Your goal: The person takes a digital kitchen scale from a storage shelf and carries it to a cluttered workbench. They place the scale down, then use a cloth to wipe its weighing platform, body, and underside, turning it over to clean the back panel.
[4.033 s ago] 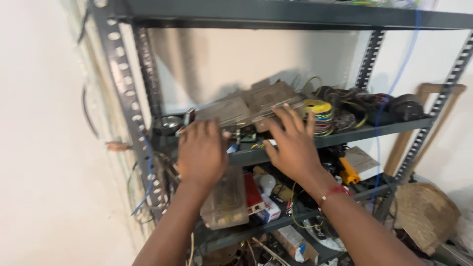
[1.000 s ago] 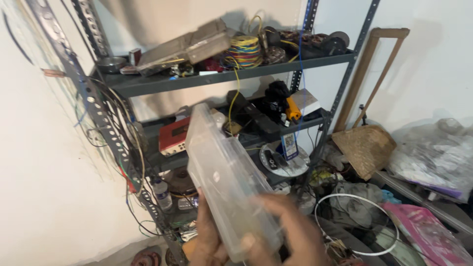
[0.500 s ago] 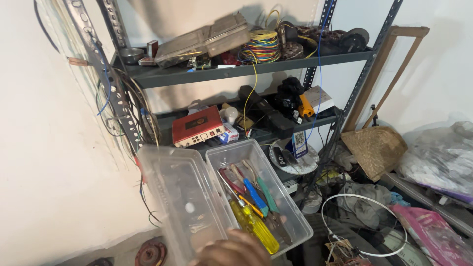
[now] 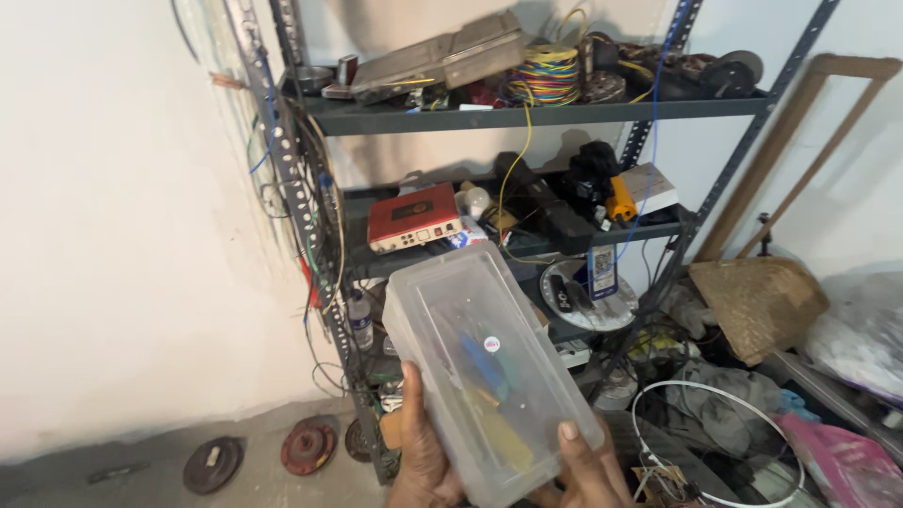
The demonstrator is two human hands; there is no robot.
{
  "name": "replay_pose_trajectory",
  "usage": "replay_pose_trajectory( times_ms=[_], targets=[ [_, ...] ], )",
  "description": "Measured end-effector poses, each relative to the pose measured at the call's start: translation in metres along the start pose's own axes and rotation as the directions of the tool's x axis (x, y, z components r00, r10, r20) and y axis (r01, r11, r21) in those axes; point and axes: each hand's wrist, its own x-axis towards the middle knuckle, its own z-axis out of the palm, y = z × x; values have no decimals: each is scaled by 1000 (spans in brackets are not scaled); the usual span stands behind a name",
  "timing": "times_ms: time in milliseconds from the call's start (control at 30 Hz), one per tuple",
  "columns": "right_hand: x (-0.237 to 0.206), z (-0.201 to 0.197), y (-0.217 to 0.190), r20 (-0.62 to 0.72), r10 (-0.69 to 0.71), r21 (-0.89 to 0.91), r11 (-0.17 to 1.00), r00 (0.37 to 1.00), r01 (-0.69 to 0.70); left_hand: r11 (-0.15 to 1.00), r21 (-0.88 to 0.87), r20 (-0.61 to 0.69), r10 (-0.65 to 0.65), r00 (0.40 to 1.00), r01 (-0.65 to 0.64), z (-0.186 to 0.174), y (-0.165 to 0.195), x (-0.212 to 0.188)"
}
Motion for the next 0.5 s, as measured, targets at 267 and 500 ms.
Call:
replay_pose_trajectory(
  times_ms=[267,500],
  targets=[
    [16,-16,-8,-208,232,192,962,950,-193,961,271,-268,120,956,-45,30,-5,-37],
    [43,-71,-65,-198,327,-90,933,924,-349,860,500,-116,187,976,-105,59,37,-68]
  ],
)
